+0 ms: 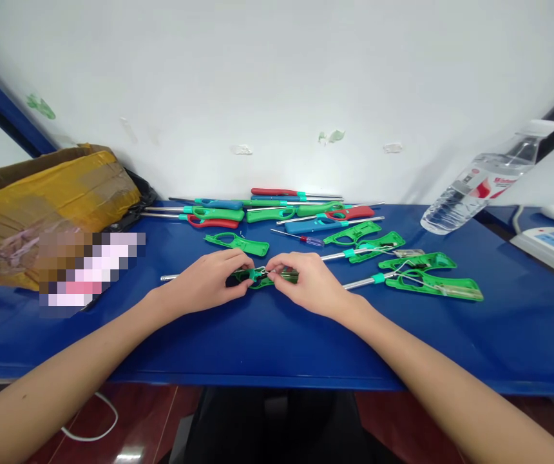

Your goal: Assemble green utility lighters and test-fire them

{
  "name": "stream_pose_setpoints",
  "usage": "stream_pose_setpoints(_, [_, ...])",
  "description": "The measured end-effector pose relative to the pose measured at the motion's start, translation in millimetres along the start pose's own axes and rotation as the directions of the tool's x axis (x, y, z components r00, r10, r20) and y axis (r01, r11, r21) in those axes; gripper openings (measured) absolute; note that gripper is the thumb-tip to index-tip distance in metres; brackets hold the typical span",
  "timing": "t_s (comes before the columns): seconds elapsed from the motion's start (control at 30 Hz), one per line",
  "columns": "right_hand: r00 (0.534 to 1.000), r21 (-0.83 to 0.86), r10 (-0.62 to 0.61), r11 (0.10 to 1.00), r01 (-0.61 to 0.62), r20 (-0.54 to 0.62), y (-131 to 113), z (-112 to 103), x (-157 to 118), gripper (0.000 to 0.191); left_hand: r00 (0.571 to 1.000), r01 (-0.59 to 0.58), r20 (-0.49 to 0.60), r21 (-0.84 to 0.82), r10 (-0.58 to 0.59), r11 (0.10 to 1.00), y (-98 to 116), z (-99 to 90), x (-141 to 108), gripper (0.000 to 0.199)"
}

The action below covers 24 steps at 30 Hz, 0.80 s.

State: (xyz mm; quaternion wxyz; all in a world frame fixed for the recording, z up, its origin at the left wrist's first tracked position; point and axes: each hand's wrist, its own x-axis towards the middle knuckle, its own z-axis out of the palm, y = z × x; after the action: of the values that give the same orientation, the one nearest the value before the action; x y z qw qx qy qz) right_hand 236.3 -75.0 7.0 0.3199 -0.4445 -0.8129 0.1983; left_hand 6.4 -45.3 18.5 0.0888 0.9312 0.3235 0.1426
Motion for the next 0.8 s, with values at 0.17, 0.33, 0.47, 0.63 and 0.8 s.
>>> stream_pose_setpoints(0.17, [0.998,-0.055,-0.064,0.996,0.063,-0.015,0.2,0.3,-0.6,0.015,1.0,-0.001,-0.004,-0.015,0.001,1.0,-1.0,0.5,0.2,0.014])
stream_pose_setpoints(0.33, [0.997,-0.051,-0.073,0.996,0.072,-0.015,1.3,0.4,-0.7,0.014,1.0,-0.007,-0.015,-0.029,0.007,1.0,-3.0,1.5,-0.1,0.015])
stream_pose_setpoints(0.47, [1.0,0.022,0.006,1.0,-0.005,-0.012,2.4,1.2,-0.6,0.012,1.0,0.0,-0.012,-0.03,0.0,1.0,-2.8,0.9,-0.1,0.014])
stream_pose_setpoints(0.63, [0.999,0.049,0.046,0.998,-0.046,-0.007,2.4,2.2,-0.9,0.011,1.0,0.0,-0.011,-0.033,-0.001,0.999,-2.9,0.7,0.1,0.015])
stream_pose_setpoints(0.8, [0.999,0.059,0.047,0.997,-0.047,-0.005,4.8,4.4,-0.6,0.011,1.0,-0.013,-0.007,-0.025,0.013,1.0,-3.4,0.5,0.2,0.014])
